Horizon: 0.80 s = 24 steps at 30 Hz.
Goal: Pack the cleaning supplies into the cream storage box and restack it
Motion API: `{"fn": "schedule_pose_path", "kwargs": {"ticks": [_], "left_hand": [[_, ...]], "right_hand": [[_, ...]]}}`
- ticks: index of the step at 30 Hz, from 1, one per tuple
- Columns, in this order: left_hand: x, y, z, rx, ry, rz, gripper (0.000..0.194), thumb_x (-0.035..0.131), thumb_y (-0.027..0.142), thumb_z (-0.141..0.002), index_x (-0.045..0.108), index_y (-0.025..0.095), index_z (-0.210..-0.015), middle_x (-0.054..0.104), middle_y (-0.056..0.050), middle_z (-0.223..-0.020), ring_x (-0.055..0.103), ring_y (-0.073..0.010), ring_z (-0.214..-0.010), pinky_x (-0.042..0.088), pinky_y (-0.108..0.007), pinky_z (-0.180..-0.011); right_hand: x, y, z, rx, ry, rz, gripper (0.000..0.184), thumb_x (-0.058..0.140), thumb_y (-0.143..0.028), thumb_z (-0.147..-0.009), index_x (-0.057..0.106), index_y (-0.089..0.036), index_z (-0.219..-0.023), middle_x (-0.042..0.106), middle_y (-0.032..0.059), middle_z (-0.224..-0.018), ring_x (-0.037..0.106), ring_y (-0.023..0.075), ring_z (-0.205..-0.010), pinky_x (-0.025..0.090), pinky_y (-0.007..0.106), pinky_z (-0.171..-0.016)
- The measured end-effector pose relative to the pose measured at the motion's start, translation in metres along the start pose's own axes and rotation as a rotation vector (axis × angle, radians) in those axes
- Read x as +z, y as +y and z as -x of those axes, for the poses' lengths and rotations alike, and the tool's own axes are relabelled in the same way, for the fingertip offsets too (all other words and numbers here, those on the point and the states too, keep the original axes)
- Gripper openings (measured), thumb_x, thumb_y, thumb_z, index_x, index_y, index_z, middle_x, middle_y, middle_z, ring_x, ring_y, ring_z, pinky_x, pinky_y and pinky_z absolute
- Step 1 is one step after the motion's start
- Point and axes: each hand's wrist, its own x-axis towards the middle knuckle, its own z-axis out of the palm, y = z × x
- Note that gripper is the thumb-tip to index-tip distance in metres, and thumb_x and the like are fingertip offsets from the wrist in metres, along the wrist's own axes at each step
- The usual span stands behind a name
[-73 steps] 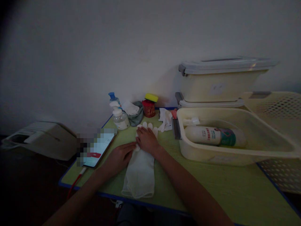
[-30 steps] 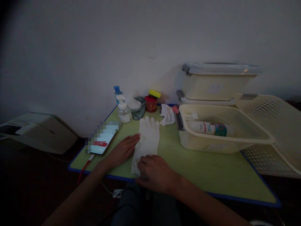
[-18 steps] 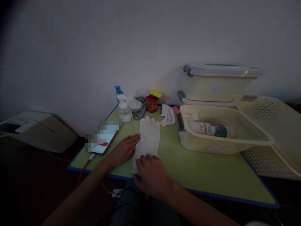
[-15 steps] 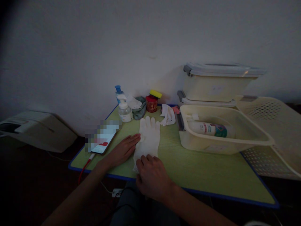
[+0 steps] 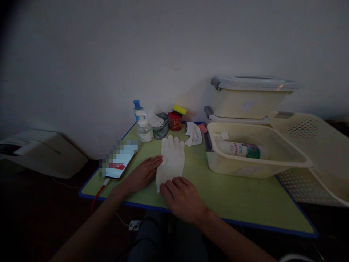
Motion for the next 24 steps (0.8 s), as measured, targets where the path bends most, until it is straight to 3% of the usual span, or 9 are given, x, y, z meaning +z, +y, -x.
{"fn": "schedule_pose_path", "kwargs": {"ticks": [3,6,14,19,24], "left_hand": [[-0.001,0.000,0.001,0.015,0.007,-0.006,0.046,0.033,0.015,-0.085,0.039,0.014,-0.130,0.036,-0.009,-0.140,0.031,-0.0154,-0.131,0.024,-0.041,-0.109],[-0.003,0.000,0.003,0.046,0.010,-0.030,0.051,0.039,0.014,-0.080,0.037,0.014,-0.131,0.037,-0.010,-0.140,0.031,-0.0170,-0.130,0.025,-0.041,-0.108],[-0.009,0.011,0.014,0.078,-0.040,-0.094,0.066,0.059,0.029,-0.072,0.036,0.015,-0.131,0.038,-0.012,-0.139,0.036,-0.0219,-0.127,0.027,-0.042,-0.107],[-0.007,0.024,0.024,0.056,0.010,-0.107,0.056,0.059,0.023,-0.072,0.042,0.016,-0.125,0.047,-0.011,-0.133,0.044,-0.0224,-0.121,0.033,-0.042,-0.104],[0.002,0.032,0.032,0.042,0.091,-0.120,0.044,0.049,0.008,-0.073,0.049,0.016,-0.117,0.056,-0.009,-0.123,0.051,-0.0215,-0.112,0.041,-0.040,-0.097]], "right_hand": [[-0.004,0.008,-0.003,-0.062,-0.016,0.051,0.016,0.045,-0.010,-0.083,0.056,-0.015,-0.093,0.060,0.0047,-0.073,0.054,0.0173,-0.067,0.039,0.029,-0.057],[-0.008,0.011,-0.004,-0.108,-0.042,0.073,0.021,0.042,-0.011,-0.086,0.054,-0.013,-0.102,0.060,0.0058,-0.074,0.055,0.0173,-0.069,0.039,0.029,-0.057],[-0.017,0.002,0.003,-0.139,-0.003,0.041,0.026,0.038,-0.012,-0.087,0.053,-0.010,-0.108,0.060,0.0056,-0.071,0.053,0.0161,-0.064,0.039,0.029,-0.055],[-0.029,-0.008,0.007,-0.151,-0.003,-0.010,0.026,0.038,-0.015,-0.088,0.053,-0.011,-0.109,0.060,0.0050,-0.070,0.052,0.0145,-0.059,0.037,0.028,-0.051],[-0.041,-0.018,0.012,-0.187,0.021,-0.061,0.030,0.032,-0.013,-0.089,0.053,-0.010,-0.110,0.062,0.0058,-0.071,0.053,0.0145,-0.059,0.039,0.029,-0.051]]}}
